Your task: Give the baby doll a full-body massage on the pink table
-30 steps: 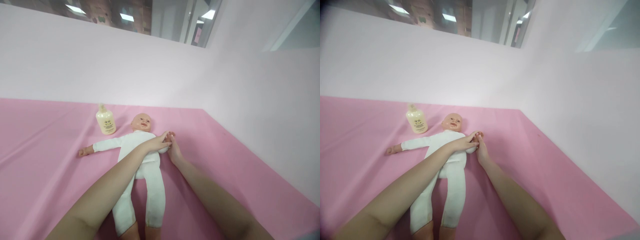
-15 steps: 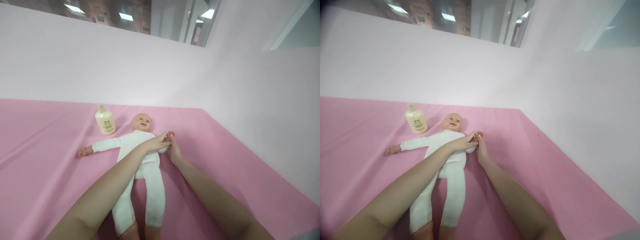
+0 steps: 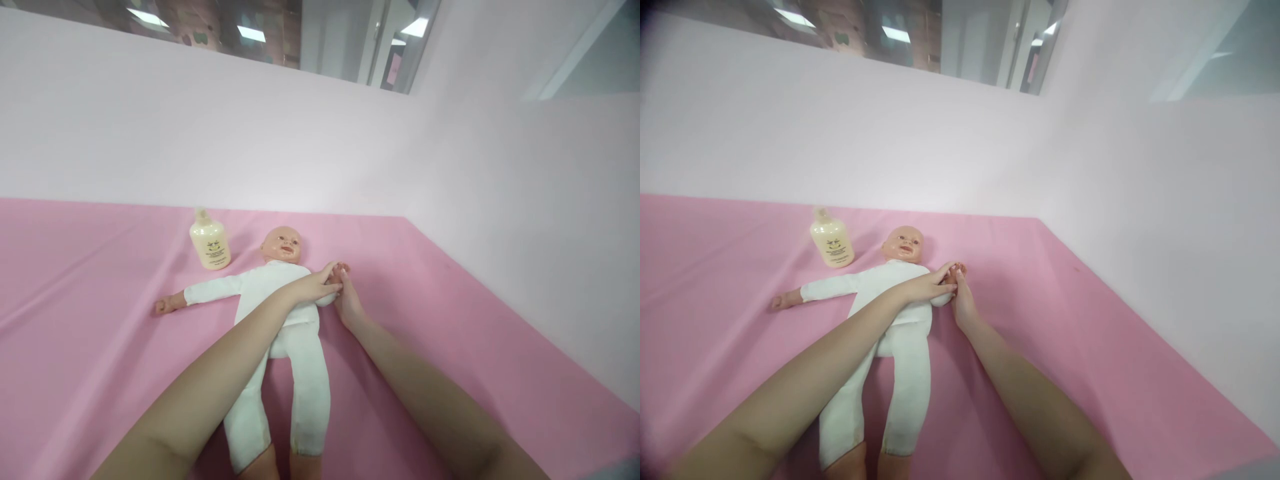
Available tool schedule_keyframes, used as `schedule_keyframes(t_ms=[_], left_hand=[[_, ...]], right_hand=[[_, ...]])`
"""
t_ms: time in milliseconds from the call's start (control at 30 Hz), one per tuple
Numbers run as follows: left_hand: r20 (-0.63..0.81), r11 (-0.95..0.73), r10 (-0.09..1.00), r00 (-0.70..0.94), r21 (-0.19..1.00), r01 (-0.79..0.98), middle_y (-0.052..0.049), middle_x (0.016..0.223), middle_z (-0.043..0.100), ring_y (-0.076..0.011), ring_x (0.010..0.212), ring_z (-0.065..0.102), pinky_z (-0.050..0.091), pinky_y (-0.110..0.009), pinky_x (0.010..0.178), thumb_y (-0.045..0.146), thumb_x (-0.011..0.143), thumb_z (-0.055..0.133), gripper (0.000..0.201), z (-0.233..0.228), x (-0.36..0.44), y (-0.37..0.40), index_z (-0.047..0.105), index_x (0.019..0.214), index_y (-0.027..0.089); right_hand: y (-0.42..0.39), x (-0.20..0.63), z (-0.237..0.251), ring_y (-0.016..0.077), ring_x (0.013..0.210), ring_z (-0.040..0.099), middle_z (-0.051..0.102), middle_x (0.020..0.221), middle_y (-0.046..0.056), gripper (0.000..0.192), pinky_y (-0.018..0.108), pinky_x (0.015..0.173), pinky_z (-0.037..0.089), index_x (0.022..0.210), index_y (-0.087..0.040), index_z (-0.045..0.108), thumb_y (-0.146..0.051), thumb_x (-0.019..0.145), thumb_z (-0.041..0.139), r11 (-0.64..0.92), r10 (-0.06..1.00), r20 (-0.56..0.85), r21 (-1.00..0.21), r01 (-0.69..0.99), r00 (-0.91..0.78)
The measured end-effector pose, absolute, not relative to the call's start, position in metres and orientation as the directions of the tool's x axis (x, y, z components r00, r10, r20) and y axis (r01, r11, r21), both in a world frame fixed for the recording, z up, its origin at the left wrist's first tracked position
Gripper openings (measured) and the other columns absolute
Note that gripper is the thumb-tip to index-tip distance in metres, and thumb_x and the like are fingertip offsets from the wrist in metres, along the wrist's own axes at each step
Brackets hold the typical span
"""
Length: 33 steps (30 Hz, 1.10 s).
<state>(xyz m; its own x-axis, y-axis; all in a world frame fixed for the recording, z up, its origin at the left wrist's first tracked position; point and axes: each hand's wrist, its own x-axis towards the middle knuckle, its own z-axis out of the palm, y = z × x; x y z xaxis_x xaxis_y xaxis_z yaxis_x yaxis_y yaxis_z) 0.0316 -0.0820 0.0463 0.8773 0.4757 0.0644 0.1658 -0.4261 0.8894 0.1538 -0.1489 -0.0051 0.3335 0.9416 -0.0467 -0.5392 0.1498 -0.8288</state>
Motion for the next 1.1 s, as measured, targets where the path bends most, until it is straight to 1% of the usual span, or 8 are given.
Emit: schedule_keyframes(t_ms=[100, 233, 433, 600, 767, 1000, 1100], left_hand=[[0.052, -0.421, 0.480, 0.876, 0.890, 0.178, -0.012, 0.138, 0.067, -0.0276, 0.126, 0.066, 0.048, -0.042, 0.111, 0.040, 0.098, 0.060, 0.070, 0.0462, 0.0319, -0.0818, 0.034, 0.160, 0.024], [0.054, -0.430, 0.474, 0.879, 0.886, 0.177, -0.013, 0.141, 0.065, -0.0282, 0.128, 0.065, 0.048, -0.042, 0.111, 0.039, 0.097, 0.060, 0.069, 0.0469, 0.0322, -0.0820, 0.034, 0.159, 0.022], [0.071, -0.433, 0.478, 0.876, 0.886, 0.165, -0.010, 0.134, 0.069, -0.0265, 0.123, 0.067, 0.050, -0.039, 0.108, 0.039, 0.097, 0.061, 0.072, 0.0467, 0.0324, -0.0822, 0.032, 0.160, 0.024], [0.070, -0.442, 0.472, 0.879, 0.881, 0.167, -0.011, 0.135, 0.069, -0.0269, 0.124, 0.067, 0.050, -0.040, 0.108, 0.041, 0.097, 0.060, 0.071, 0.0466, 0.0318, -0.0819, 0.033, 0.160, 0.024], [0.053, -0.435, 0.484, 0.873, 0.880, 0.188, -0.013, 0.138, 0.068, -0.0287, 0.126, 0.067, 0.048, -0.043, 0.111, 0.043, 0.096, 0.062, 0.072, 0.0449, 0.0319, -0.0807, 0.034, 0.160, 0.023], [0.063, -0.433, 0.483, 0.874, 0.884, 0.175, -0.012, 0.135, 0.069, -0.0284, 0.126, 0.067, 0.048, -0.042, 0.111, 0.042, 0.095, 0.063, 0.073, 0.0446, 0.0318, -0.0804, 0.035, 0.160, 0.023], [0.063, -0.435, 0.471, 0.880, 0.885, 0.170, -0.012, 0.139, 0.067, -0.0274, 0.127, 0.066, 0.048, -0.041, 0.111, 0.040, 0.097, 0.060, 0.071, 0.0465, 0.0317, -0.0815, 0.034, 0.161, 0.023]], right_hand=[[-0.1490, 0.1542, -0.0052, 0.0206, 0.148, 0.054, 0.072, 0.139, -0.001, 0.041, 0.040, 0.129, 0.039, 0.122, -0.032, 0.072, -0.059, 0.091, 0.068, 0.154, 0.943, -0.039, -0.829, -0.537, 0.331], [-0.1499, 0.1542, -0.0050, 0.0219, 0.148, 0.054, 0.072, 0.139, -0.001, 0.045, 0.042, 0.130, 0.037, 0.124, -0.031, 0.072, -0.061, 0.090, 0.067, 0.151, 0.949, -0.026, -0.837, -0.525, 0.313], [-0.1513, 0.1530, -0.0022, 0.0232, 0.148, 0.055, 0.072, 0.139, -0.001, 0.044, 0.042, 0.129, 0.038, 0.122, -0.031, 0.073, -0.061, 0.091, 0.066, 0.145, 0.947, -0.036, -0.839, -0.524, 0.320], [-0.1513, 0.1530, -0.0023, 0.0226, 0.147, 0.056, 0.073, 0.137, -0.001, 0.043, 0.043, 0.129, 0.039, 0.120, -0.032, 0.073, -0.062, 0.091, 0.066, 0.141, 0.944, -0.043, -0.844, -0.517, 0.328], [-0.1494, 0.1530, -0.0046, 0.0222, 0.146, 0.056, 0.073, 0.137, -0.001, 0.042, 0.043, 0.128, 0.041, 0.120, -0.032, 0.072, -0.060, 0.091, 0.066, 0.158, 0.938, -0.040, -0.835, -0.527, 0.344], [-0.1476, 0.1541, -0.0058, 0.0224, 0.145, 0.057, 0.073, 0.136, -0.002, 0.039, 0.043, 0.126, 0.043, 0.119, -0.033, 0.072, -0.059, 0.091, 0.066, 0.157, 0.938, -0.040, -0.837, -0.525, 0.344], [-0.1483, 0.1543, -0.0053, 0.0221, 0.147, 0.056, 0.073, 0.136, -0.002, 0.038, 0.042, 0.128, 0.040, 0.119, -0.032, 0.073, -0.058, 0.091, 0.066, 0.159, 0.940, -0.036, -0.834, -0.528, 0.340]])
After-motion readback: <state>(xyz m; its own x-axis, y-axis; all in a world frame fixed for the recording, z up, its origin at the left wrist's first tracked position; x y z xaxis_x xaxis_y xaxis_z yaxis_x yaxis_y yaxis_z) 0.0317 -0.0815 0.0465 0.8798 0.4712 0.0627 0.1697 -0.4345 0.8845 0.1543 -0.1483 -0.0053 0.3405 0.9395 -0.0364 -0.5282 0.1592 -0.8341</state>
